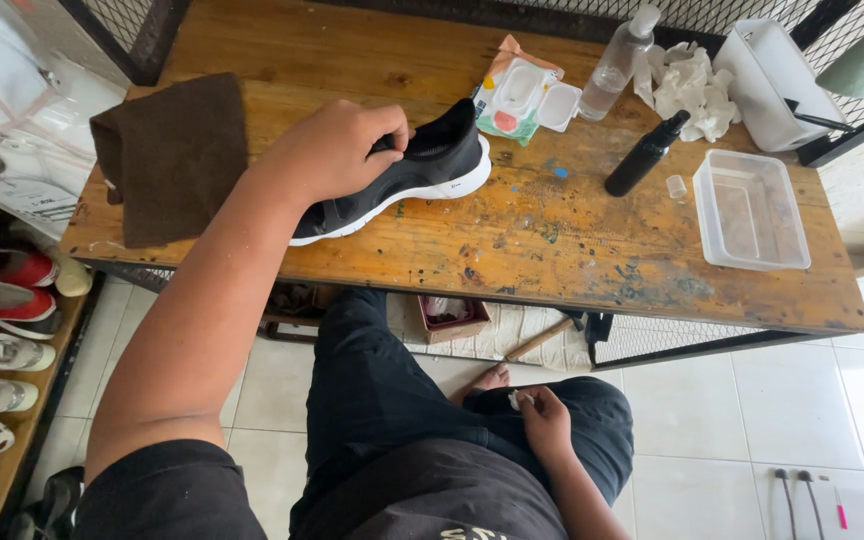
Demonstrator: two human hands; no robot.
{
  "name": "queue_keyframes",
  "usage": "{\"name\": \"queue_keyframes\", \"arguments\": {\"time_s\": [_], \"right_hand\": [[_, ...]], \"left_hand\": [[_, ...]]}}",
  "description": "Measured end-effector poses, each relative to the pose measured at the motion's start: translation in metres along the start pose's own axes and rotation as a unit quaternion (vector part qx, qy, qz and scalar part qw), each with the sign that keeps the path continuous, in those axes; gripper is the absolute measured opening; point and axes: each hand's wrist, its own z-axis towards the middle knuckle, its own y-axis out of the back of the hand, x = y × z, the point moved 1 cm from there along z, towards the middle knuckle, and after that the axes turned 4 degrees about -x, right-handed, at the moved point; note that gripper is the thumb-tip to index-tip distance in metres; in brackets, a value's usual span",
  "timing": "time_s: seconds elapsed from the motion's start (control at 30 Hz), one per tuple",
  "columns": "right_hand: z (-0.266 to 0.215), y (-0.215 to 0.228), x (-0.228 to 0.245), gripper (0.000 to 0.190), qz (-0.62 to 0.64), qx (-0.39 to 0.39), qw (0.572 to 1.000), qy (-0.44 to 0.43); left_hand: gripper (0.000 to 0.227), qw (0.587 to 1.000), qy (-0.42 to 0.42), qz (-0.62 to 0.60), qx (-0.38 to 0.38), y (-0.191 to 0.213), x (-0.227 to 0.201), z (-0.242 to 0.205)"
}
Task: Cleaning the white midsoles and outsoles of sneakers using a cleaning wipe.
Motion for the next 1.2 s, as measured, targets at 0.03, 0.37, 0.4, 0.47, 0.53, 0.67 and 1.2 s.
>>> {"name": "queue_keyframes", "arguments": {"time_s": [0.03, 0.37, 0.4, 0.47, 0.53, 0.67, 1.2], "right_hand": [[0.000, 0.000, -0.001, 0.011, 0.002, -0.001, 1.000, 0.003], [0.002, -0.001, -0.001, 0.010, -0.010, 0.006, 1.000, -0.001], [0.002, -0.001, -0.002, 0.010, -0.011, 0.007, 1.000, -0.002], [0.003, -0.002, -0.003, 0.009, 0.013, 0.003, 1.000, 0.002], [0.004, -0.003, -0.005, 0.009, 0.010, 0.002, 1.000, 0.007], [0.003, -0.002, -0.002, 0.010, 0.001, 0.006, 1.000, -0.002], [0.004, -0.004, -0.002, 0.011, -0.008, 0.014, 1.000, 0.006]], "left_hand": [[0.008, 1.000, 0.011, 0.008, 0.013, -0.001, 0.000, 0.001], [0.008, 0.999, 0.040, -0.002, 0.027, -0.011, 0.002, 0.003], [0.008, 0.999, 0.041, -0.003, 0.027, -0.010, 0.001, 0.002], [0.006, 0.998, 0.049, 0.003, 0.035, -0.009, -0.001, 0.001], [0.008, 0.999, 0.046, 0.001, 0.029, -0.008, -0.002, 0.000], [0.030, 0.998, 0.053, -0.010, 0.018, -0.002, -0.013, -0.006], [0.020, 0.885, -0.212, -0.223, -0.350, -0.158, -0.083, -0.100]]}}
